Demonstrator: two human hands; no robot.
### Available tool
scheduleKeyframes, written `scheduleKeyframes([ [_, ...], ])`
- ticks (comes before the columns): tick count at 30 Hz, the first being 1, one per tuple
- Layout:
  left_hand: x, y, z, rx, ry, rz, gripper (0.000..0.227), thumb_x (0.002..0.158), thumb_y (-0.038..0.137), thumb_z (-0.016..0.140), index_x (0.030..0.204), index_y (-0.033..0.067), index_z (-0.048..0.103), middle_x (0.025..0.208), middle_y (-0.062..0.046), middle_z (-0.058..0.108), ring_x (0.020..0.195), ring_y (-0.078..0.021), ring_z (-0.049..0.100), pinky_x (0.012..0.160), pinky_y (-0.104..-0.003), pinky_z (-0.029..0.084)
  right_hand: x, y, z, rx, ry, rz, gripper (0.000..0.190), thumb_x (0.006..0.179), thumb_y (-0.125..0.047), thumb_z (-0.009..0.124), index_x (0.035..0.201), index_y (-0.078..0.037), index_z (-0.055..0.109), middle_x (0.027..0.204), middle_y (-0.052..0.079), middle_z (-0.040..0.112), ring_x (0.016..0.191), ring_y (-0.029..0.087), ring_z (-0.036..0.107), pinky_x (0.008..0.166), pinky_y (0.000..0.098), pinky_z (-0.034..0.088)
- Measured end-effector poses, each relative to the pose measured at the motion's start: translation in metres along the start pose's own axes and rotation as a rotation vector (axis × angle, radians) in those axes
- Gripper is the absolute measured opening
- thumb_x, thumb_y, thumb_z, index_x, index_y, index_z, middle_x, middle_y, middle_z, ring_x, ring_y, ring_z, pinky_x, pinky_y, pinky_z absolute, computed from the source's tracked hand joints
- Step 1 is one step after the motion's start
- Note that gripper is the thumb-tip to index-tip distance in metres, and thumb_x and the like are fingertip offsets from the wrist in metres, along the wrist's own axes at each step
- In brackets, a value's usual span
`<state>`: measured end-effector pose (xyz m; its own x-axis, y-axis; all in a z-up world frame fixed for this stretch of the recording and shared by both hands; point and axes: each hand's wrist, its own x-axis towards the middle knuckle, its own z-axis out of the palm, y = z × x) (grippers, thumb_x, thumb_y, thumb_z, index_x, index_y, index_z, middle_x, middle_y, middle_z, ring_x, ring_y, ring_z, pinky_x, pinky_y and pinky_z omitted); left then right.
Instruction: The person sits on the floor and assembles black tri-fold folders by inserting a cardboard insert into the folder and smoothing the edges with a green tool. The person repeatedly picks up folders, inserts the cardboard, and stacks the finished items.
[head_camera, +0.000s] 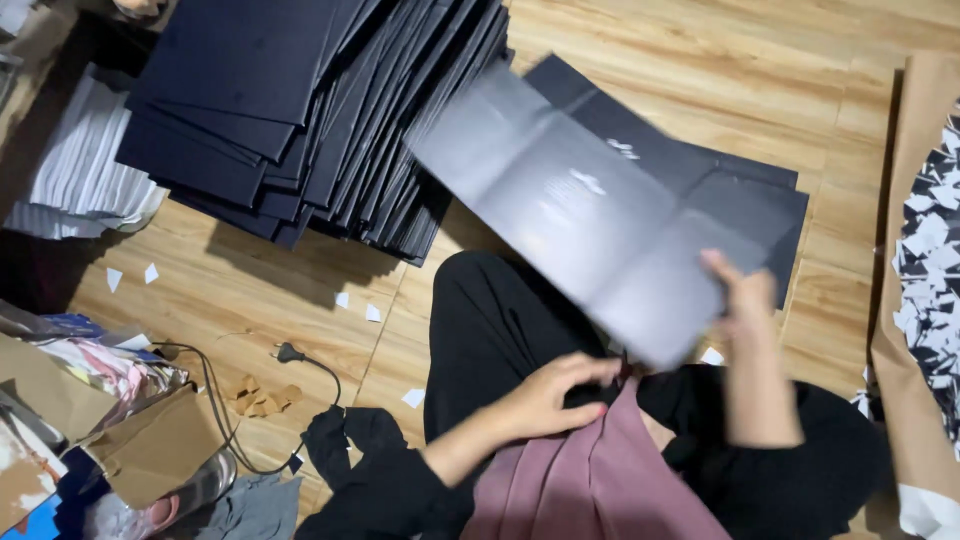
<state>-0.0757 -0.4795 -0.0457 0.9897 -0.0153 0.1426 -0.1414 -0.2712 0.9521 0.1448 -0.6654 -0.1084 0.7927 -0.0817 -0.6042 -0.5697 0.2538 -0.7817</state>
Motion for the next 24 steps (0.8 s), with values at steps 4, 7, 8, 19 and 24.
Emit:
scheduleKeyframes([
  [4, 0.015, 0.007, -0.044, -0.125, -0.327, 0.01, 0.026, 0.082, 0.022, 0.058, 0.105, 0.0083, 0.059, 0.096, -0.015, 0.062, 0.09, -0.033, 0.059, 0.078, -0.041, 0.047, 0.112, 0.005, -0.114, -0.553, 0.171, -0.333, 0.057, 0.076, -0.024, 0.082, 0.118, -0.011, 0.045, 0.106, 0.017, 0.051, 0.099, 0.042, 0.05, 0.079, 0.0553, 0.041],
  [7, 0.055, -0.034, -0.067, 0.048, -0.179, -0.083, 0.019, 0.08, 0.022, 0.061, 0.092, 0.0074, 0.062, 0.096, -0.016, 0.063, 0.092, -0.0329, 0.059, 0.078, -0.04, 0.047, 0.135, 0.015, -0.146, -0.63, 0.209, -0.377, 0.047, 0.078, -0.021, 0.079, 0.116, -0.011, 0.052, 0.1, 0.016, 0.058, 0.094, 0.037, 0.056, 0.077, 0.0505, 0.046],
  [8, 0.073, -0.051, -0.075, 0.194, -0.085, -0.157, 0.02, 0.08, 0.024, 0.059, 0.087, 0.0053, 0.061, 0.098, -0.017, 0.063, 0.098, -0.033, 0.058, 0.082, -0.04, 0.046, 0.137, 0.016, -0.145, -0.572, 0.16, -0.387, 0.046, 0.083, -0.02, 0.075, 0.12, -0.01, 0.05, 0.105, 0.019, 0.056, 0.098, 0.038, 0.054, 0.08, 0.0515, 0.045],
  [19, 0.2, -0.136, -0.127, -0.015, 0.11, -0.252, 0.1, 0.06, 0.024, 0.085, 0.132, 0.0037, 0.018, 0.135, -0.022, 0.027, 0.127, -0.0316, 0.027, 0.104, -0.039, 0.025, 0.025, -0.013, -0.173, -0.396, -0.162, -0.583, 0.028, 0.08, -0.007, 0.063, 0.107, -0.008, 0.056, 0.102, 0.001, 0.059, 0.093, 0.009, 0.054, 0.089, 0.0253, 0.043],
  [24, 0.17, -0.134, -0.141, 0.034, 0.066, -0.138, 0.038, 0.075, 0.015, 0.077, 0.105, 0.0037, 0.057, 0.095, -0.013, 0.062, 0.09, -0.0195, 0.059, 0.078, -0.035, 0.048, 0.044, 0.007, -0.194, -0.255, -0.097, -0.617, 0.025, 0.083, -0.003, 0.063, 0.107, -0.008, 0.054, 0.096, 0.003, 0.06, 0.088, 0.01, 0.056, 0.086, 0.0284, 0.047],
])
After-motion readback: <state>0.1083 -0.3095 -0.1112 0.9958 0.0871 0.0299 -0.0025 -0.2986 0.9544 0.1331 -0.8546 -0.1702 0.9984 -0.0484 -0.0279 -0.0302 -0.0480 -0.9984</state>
